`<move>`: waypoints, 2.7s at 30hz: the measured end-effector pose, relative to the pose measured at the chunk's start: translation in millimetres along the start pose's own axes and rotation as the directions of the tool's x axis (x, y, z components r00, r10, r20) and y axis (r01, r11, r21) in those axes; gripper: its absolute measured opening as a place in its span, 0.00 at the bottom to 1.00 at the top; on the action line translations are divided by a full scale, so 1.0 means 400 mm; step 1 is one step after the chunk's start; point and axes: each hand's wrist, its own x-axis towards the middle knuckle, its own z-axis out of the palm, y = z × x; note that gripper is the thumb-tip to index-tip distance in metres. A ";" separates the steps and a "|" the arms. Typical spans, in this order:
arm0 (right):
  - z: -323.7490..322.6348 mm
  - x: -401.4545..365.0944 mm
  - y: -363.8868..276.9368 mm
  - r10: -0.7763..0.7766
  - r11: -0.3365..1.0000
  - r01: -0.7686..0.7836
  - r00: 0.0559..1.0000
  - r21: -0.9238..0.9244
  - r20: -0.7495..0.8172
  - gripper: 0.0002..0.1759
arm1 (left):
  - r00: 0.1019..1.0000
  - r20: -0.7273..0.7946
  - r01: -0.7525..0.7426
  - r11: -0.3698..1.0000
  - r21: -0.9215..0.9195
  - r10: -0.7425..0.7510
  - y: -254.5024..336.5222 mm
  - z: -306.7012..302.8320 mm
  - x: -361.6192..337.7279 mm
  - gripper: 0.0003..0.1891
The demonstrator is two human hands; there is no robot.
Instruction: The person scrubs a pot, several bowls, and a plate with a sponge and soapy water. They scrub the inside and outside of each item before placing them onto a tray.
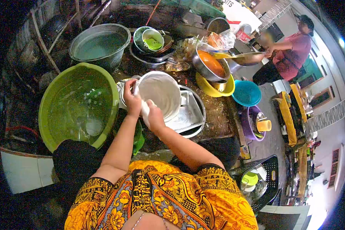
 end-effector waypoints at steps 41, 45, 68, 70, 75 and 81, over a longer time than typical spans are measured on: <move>-0.216 0.007 0.062 -0.268 0.777 0.557 0.714 -0.293 0.647 0.24 | 0.988 0.083 0.137 0.988 -0.076 -0.131 -0.076 -0.031 0.031 0.08; -0.140 -0.032 -0.032 -0.286 0.896 0.403 0.844 -0.186 0.454 0.31 | 0.993 0.077 0.096 0.992 -0.076 -0.090 -0.051 -0.010 0.025 0.09; -0.060 -0.047 0.057 -0.100 0.991 0.065 0.939 0.116 0.329 0.21 | 0.988 0.150 0.023 0.996 0.087 -0.036 0.046 0.037 -0.032 0.11; -0.073 -0.034 0.141 -0.160 0.966 0.242 0.839 -0.092 0.519 0.21 | 0.984 0.172 0.034 0.999 0.003 -0.034 -0.008 0.016 -0.003 0.11; -0.197 -0.035 0.066 -0.033 0.772 0.538 0.564 -0.338 0.825 0.29 | 0.965 0.229 0.128 0.992 -0.004 -0.124 0.008 -0.001 0.028 0.12; -0.191 -0.034 -0.039 0.137 0.990 -0.050 0.555 -0.131 0.821 0.40 | 0.934 0.358 0.044 0.998 -0.043 -0.026 0.039 -0.007 0.039 0.12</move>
